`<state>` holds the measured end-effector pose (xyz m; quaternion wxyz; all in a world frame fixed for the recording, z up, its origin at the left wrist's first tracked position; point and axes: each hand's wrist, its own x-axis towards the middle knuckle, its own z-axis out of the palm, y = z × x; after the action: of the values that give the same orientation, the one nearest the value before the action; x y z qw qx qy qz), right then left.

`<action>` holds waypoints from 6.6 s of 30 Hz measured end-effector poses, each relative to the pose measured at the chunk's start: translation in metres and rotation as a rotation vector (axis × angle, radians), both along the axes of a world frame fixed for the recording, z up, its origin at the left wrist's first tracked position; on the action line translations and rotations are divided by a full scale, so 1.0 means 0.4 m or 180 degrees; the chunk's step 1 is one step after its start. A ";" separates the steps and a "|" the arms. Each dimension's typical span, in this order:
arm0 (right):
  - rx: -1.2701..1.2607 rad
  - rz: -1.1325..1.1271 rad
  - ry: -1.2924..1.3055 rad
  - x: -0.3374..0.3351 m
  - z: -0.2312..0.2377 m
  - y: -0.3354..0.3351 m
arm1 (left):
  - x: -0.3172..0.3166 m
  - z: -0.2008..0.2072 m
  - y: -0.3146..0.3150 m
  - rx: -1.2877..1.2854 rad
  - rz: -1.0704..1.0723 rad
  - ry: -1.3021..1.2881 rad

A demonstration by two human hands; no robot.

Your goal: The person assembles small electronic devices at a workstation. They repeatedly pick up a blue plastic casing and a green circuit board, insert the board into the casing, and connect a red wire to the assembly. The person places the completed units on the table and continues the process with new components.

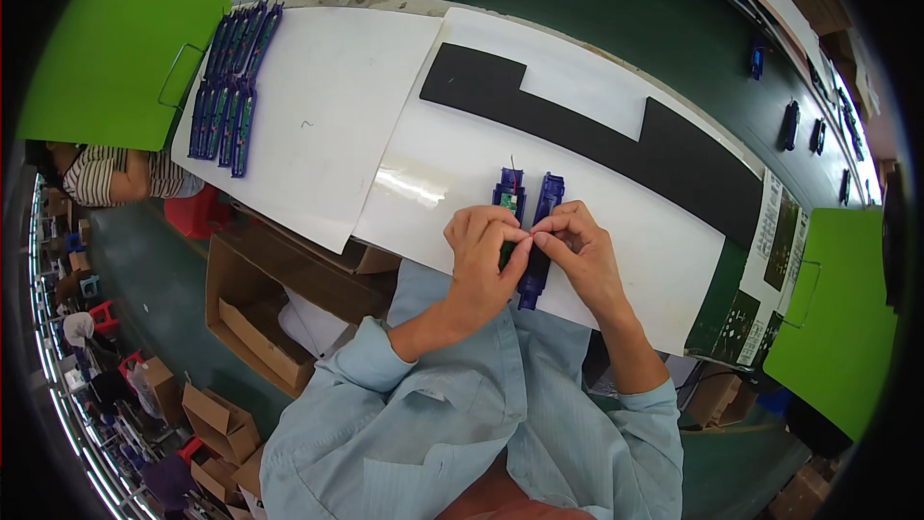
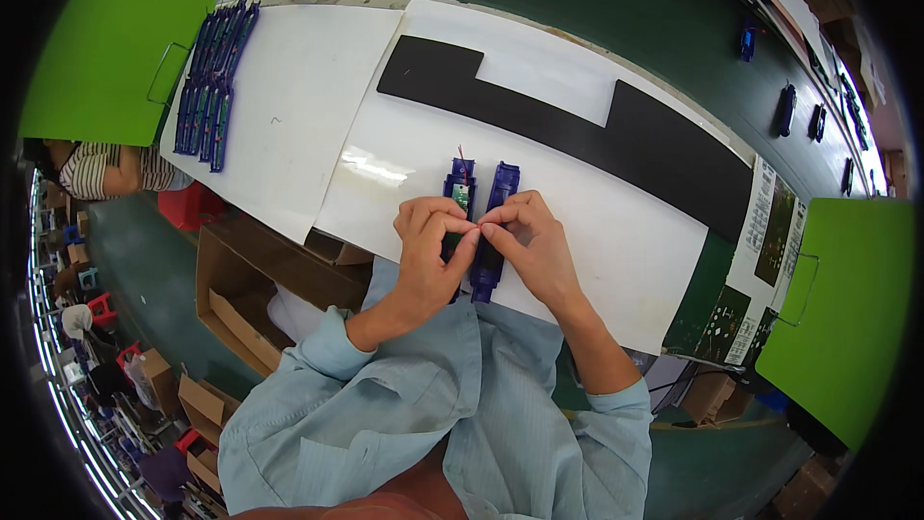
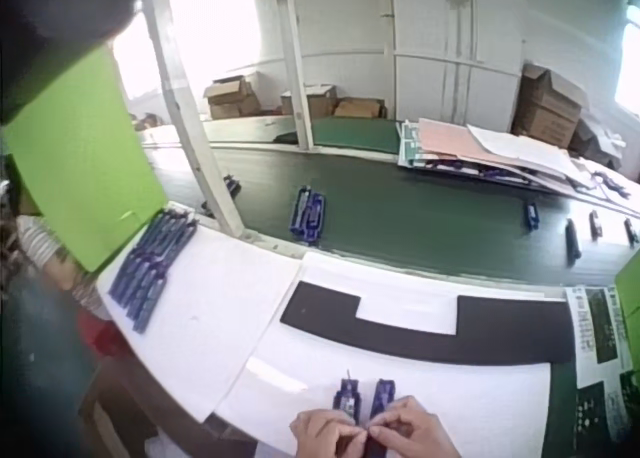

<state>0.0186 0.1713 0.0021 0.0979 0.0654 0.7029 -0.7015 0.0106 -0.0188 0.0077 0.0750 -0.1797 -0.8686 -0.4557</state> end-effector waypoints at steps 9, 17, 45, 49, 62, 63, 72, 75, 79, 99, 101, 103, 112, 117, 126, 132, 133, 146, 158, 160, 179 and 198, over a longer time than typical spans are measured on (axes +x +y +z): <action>0.1541 0.0608 0.1395 -0.003 0.058 -0.029 | 0.048 0.041 -0.087 -0.1112 -0.0196 0.0384; 0.2156 0.1108 0.2429 -0.025 0.054 -0.059 | 0.034 0.024 -0.068 -0.0978 -0.0460 0.0593; 0.1603 0.1337 0.1344 -0.033 0.064 -0.043 | 0.119 -0.019 -0.168 -0.0441 -0.1111 0.0434; 0.1658 0.1317 0.1319 -0.035 0.063 -0.051 | 0.117 -0.035 -0.168 -0.0334 -0.1114 0.0470; 0.1948 0.1219 0.1488 -0.022 0.070 -0.066 | 0.109 -0.033 -0.172 -0.0351 -0.1110 0.0454; 0.1981 0.1213 0.1577 -0.017 0.067 -0.066 | 0.109 -0.035 -0.173 -0.0332 -0.1105 0.0441; 0.2056 0.1403 0.2022 -0.009 0.052 -0.066 | 0.111 -0.035 -0.174 -0.0416 -0.1068 0.0474; 0.1995 0.1421 0.2047 -0.004 0.051 -0.062 | 0.112 -0.039 -0.172 -0.0473 -0.1052 0.0495; 0.2194 0.1465 0.2207 -0.005 0.053 -0.060 | 0.113 -0.033 -0.178 -0.0563 -0.1077 0.0489; 0.1864 0.0949 0.0554 0.146 0.057 -0.011 | 0.045 0.053 -0.168 -0.1174 -0.1773 0.0471; 0.1759 0.1021 0.0428 0.147 0.063 -0.008 | 0.069 0.037 -0.176 -0.1041 -0.1715 0.0543; 0.1814 0.1111 0.0379 0.136 0.073 -0.004 | 0.070 0.030 -0.179 -0.1010 -0.1689 0.0504; 0.1837 0.1215 0.0435 0.136 0.074 0.002 | 0.086 0.047 -0.182 -0.0754 -0.1613 0.0173; 0.1402 0.1775 0.0281 -0.014 0.201 0.118 | -0.047 0.186 -0.135 -0.0640 -0.1819 0.0301; 0.1147 0.0839 0.0440 -0.666 0.061 0.334 | -0.692 0.109 0.204 -0.0703 -0.1371 0.0393; 0.3535 -0.1879 0.1194 -0.814 -0.095 0.661 | -0.467 -0.007 0.198 -0.0618 -0.2170 0.0307; 0.3522 -0.2103 0.0936 -0.840 -0.088 0.682 | -0.375 0.009 0.147 -0.0763 -0.2460 0.0361; 0.4776 -0.2391 0.0361 -0.954 -0.095 0.749 | -0.103 0.003 0.017 -0.1492 -0.2269 0.0310; 0.3492 -0.2044 0.0268 -0.629 -0.077 0.890 | -0.114 -0.020 0.029 -0.0715 -0.2107 0.0215; 0.2305 -0.1110 0.0800 -0.559 -0.029 0.629 | -0.095 -0.031 -0.001 0.0118 -0.1375 -0.0524; 0.2339 0.0201 0.0663 0.182 0.077 -0.029 | -0.040 0.001 -0.021 -0.0312 0.0252 -0.0378; 0.3143 0.0621 0.1439 -0.593 -0.060 0.022 | -0.417 -0.106 -0.035 -0.0892 -0.0311 0.0763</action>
<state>-0.2186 0.1801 -0.0220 -0.0332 -0.1142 0.9547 -0.2727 -0.1561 -0.0327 -0.0346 0.1300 -0.2833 -0.8986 -0.3087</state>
